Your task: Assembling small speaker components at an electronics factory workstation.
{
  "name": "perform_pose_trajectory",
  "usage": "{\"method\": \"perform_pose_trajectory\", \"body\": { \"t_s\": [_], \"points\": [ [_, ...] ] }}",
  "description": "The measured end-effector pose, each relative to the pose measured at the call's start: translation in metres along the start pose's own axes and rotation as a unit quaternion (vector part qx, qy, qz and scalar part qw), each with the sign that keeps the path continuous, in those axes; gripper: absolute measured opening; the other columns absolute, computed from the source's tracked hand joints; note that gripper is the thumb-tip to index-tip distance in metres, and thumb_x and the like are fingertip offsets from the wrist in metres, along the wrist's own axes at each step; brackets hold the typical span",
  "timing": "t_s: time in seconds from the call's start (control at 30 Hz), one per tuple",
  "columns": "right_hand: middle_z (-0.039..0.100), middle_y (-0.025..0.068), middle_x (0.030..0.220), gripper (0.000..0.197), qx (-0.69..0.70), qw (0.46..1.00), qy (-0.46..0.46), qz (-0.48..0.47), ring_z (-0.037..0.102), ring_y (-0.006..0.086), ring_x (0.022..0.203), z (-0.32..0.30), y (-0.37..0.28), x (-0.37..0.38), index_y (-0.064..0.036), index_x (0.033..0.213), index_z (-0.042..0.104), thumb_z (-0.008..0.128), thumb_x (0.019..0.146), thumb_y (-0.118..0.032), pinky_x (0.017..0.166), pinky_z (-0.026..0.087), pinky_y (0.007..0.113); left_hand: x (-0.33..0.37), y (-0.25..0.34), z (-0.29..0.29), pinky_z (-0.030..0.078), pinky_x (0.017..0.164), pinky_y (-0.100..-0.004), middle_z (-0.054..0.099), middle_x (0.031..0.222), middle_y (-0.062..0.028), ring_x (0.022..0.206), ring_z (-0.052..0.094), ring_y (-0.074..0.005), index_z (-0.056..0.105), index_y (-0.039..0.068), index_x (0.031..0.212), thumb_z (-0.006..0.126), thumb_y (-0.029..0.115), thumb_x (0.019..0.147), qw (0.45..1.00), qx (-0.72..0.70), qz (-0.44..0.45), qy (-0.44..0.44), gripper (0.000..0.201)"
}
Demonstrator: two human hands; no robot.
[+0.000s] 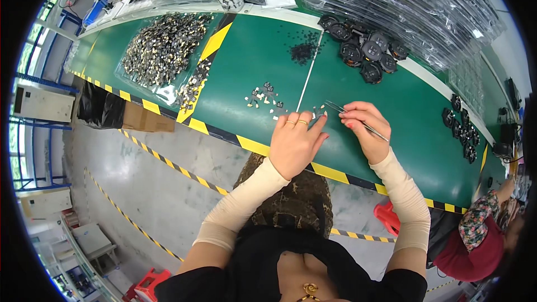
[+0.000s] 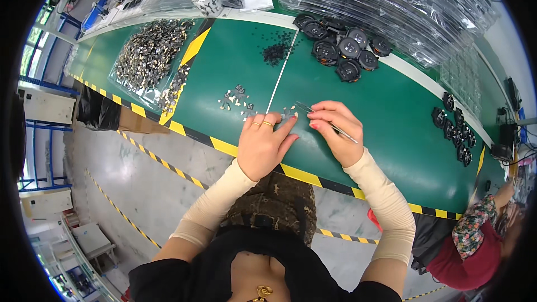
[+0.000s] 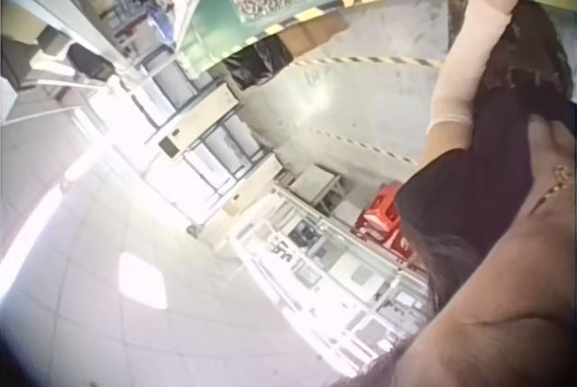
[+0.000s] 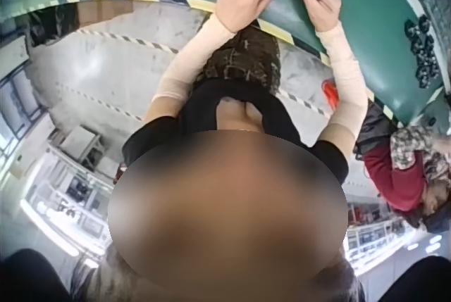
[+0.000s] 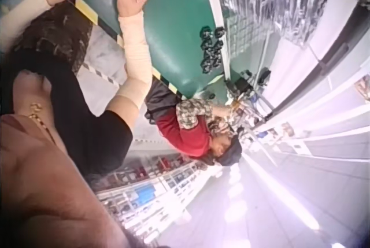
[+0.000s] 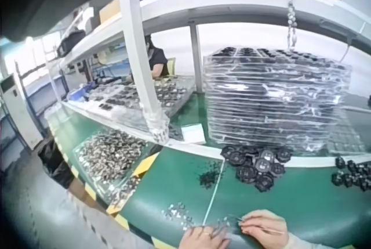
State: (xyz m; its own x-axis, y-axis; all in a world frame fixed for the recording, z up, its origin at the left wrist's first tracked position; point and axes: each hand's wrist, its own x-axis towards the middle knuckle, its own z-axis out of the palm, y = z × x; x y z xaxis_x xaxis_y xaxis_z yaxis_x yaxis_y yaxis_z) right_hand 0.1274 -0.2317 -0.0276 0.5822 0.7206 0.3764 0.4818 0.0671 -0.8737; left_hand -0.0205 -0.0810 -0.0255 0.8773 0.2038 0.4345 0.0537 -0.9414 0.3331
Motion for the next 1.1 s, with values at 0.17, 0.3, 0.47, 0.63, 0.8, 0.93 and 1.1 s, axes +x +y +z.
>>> {"method": "perform_pose_trajectory", "body": {
  "t_s": [0.17,0.3,0.47,0.63,0.8,0.93,1.1],
  "points": [
    [0.067,0.0128,0.105,0.016,-0.007,1.0,-0.019,-0.001,0.066,0.0228,0.095,0.004,-0.001,0.002,0.0018,0.098,0.071,0.073,0.082,0.002,0.082,0.053,0.031,-0.016,-0.015,-0.005,0.047,0.086,-0.0405,0.063,0.107,-0.0036,0.098,0.058,-0.0246,0.071,0.008,0.104,0.076,0.014,0.078,0.998,-0.02,0.025,0.049,0.027],
    [0.068,0.013,0.101,0.015,0.01,1.0,-0.029,0.002,0.066,0.0225,0.092,0.005,0.0,0.001,0.0024,0.097,0.071,0.072,0.082,0.004,0.081,0.054,0.031,-0.023,-0.019,-0.005,0.046,0.09,-0.0421,0.063,0.114,-0.0048,0.1,0.057,-0.025,0.069,0.005,0.104,0.075,0.012,0.079,0.997,-0.028,0.044,0.058,0.027],
    [0.068,0.0133,0.101,0.016,0.003,1.0,-0.027,0.005,0.067,0.0225,0.091,0.005,0.003,0.0,0.003,0.099,0.071,0.071,0.083,0.004,0.08,0.054,0.031,-0.022,-0.02,-0.003,0.045,0.093,-0.0419,0.063,0.114,-0.0047,0.1,0.056,-0.024,0.069,0.004,0.104,0.074,0.01,0.079,0.996,-0.051,0.054,0.048,0.027],
    [0.068,0.0135,0.103,0.019,0.029,0.999,-0.036,0.029,0.068,0.0225,0.091,0.005,-0.003,-0.001,0.0025,0.102,0.071,0.068,0.083,0.007,0.077,0.055,0.031,-0.02,-0.021,-0.003,0.045,0.092,-0.0404,0.064,0.111,-0.0034,0.099,0.056,-0.0223,0.07,0.003,0.103,0.073,0.009,0.079,0.997,-0.051,0.045,0.043,0.025],
    [0.067,0.0157,0.107,0.026,-0.065,0.975,-0.15,-0.152,0.068,0.0276,0.091,-0.002,-0.011,-0.001,0.0028,0.105,0.071,0.067,0.08,0.01,0.076,0.056,0.033,-0.019,-0.024,-0.002,0.045,0.092,-0.0405,0.064,0.111,-0.0034,0.099,0.056,-0.0225,0.07,0.003,0.101,0.073,0.009,0.079,0.996,-0.06,0.053,0.047,0.023],
    [0.067,0.0138,0.106,0.028,-0.07,0.965,-0.164,-0.191,0.068,0.0284,0.09,0.003,-0.01,0.001,0.002,0.104,0.071,0.071,0.077,0.009,0.075,0.057,0.035,-0.018,-0.024,-0.005,0.044,0.094,-0.041,0.063,0.113,-0.0031,0.101,0.055,-0.0226,0.071,0.004,0.1,0.073,0.01,0.078,0.997,-0.051,0.055,0.037,0.023],
    [0.067,0.013,0.105,0.029,-0.082,0.962,-0.173,-0.193,0.069,0.0285,0.09,0.004,-0.012,0.003,0.0012,0.104,0.071,0.072,0.076,0.008,0.076,0.057,0.035,-0.015,-0.028,-0.01,0.042,0.096,-0.0414,0.063,0.113,-0.0026,0.103,0.054,-0.0225,0.071,0.004,0.1,0.074,0.011,0.078,0.996,-0.031,0.084,0.022,0.023]
  ]
}}
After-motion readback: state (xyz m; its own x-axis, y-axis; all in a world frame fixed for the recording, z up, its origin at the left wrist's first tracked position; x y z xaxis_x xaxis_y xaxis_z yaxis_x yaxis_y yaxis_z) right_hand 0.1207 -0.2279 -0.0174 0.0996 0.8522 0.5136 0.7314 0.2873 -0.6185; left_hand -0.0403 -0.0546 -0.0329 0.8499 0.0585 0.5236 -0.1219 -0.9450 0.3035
